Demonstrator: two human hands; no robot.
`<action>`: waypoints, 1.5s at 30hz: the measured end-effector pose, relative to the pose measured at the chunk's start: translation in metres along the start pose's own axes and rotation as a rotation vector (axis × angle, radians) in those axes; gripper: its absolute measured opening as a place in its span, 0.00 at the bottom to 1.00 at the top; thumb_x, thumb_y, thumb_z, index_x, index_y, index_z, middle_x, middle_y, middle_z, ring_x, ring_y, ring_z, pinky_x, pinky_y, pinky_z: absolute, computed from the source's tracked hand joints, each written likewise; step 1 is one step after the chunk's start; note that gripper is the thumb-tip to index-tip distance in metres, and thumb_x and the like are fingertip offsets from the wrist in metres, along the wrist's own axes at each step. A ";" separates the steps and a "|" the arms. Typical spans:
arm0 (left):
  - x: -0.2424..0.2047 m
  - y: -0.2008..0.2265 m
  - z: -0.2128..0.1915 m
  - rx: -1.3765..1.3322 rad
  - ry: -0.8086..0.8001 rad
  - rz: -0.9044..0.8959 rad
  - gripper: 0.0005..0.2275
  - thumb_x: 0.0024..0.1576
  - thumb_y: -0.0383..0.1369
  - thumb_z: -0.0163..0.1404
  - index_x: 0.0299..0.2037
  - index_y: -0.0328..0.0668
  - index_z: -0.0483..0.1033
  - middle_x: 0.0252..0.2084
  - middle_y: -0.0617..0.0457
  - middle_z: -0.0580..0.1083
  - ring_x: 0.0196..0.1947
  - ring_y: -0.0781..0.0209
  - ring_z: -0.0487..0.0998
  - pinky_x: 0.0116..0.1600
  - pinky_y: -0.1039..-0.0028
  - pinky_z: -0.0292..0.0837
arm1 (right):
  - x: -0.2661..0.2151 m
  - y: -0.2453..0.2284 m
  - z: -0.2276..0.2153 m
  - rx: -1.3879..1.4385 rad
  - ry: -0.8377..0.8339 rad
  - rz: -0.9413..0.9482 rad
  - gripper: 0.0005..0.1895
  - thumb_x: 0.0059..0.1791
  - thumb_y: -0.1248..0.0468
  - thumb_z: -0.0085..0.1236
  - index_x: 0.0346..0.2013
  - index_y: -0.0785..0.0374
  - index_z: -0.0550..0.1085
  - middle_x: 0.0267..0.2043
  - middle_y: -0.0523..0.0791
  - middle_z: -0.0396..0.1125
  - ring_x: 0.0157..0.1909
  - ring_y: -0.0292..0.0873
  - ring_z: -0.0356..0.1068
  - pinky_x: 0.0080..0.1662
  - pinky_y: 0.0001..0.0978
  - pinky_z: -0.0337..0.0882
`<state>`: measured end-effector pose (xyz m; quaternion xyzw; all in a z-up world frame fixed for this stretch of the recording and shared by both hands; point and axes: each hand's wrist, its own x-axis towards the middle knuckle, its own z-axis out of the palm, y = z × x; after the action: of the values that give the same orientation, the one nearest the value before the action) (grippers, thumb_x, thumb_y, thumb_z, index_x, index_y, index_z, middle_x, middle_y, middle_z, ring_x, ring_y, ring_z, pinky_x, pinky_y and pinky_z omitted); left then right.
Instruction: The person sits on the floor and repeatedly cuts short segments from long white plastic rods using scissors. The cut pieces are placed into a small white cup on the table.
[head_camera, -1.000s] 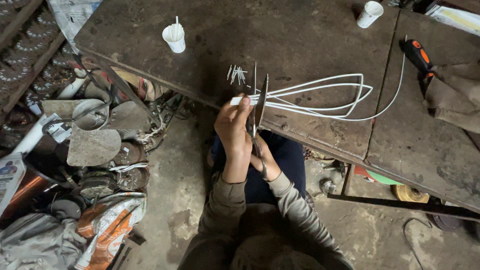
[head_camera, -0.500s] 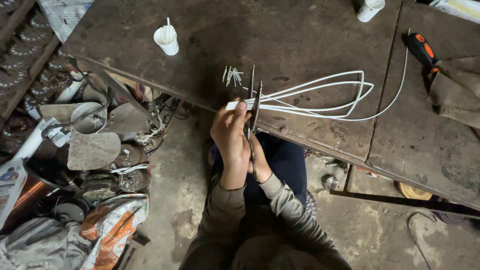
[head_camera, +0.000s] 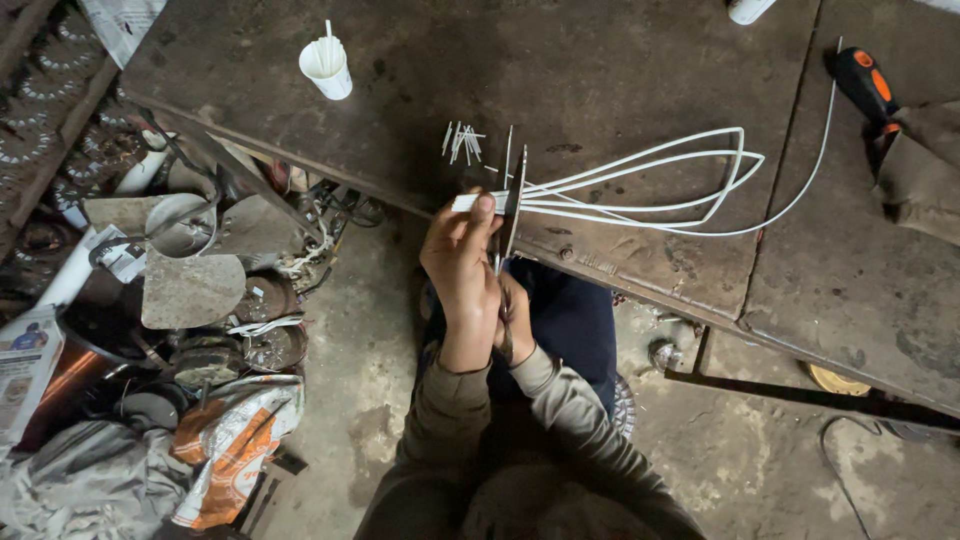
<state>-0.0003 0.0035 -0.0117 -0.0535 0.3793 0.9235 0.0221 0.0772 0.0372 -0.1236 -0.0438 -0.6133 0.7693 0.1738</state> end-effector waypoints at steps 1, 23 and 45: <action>0.000 0.000 -0.001 0.002 -0.004 0.000 0.10 0.56 0.26 0.63 0.45 0.33 0.80 0.42 0.51 0.80 0.41 0.64 0.79 0.47 0.74 0.76 | -0.001 -0.001 0.002 0.009 0.004 -0.013 0.24 0.48 0.64 0.64 0.56 0.69 0.71 0.50 0.42 0.72 0.50 0.32 0.70 0.52 0.28 0.71; -0.003 0.007 0.005 -0.055 -0.063 0.002 0.07 0.57 0.26 0.62 0.42 0.34 0.79 0.44 0.50 0.79 0.43 0.63 0.79 0.50 0.72 0.77 | -0.019 -0.001 0.006 -0.040 0.036 -0.059 0.16 0.47 0.63 0.67 0.44 0.70 0.76 0.41 0.40 0.73 0.44 0.31 0.69 0.47 0.26 0.71; -0.003 0.013 0.009 -0.014 -0.052 0.007 0.08 0.56 0.26 0.61 0.43 0.31 0.79 0.40 0.49 0.80 0.41 0.62 0.80 0.49 0.70 0.79 | 0.006 -0.014 -0.003 -0.080 0.013 0.022 0.20 0.49 0.65 0.61 0.54 0.71 0.71 0.47 0.44 0.73 0.48 0.35 0.72 0.50 0.28 0.72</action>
<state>0.0004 0.0005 0.0040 -0.0280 0.3723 0.9273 0.0283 0.0759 0.0445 -0.1100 -0.0623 -0.6419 0.7458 0.1672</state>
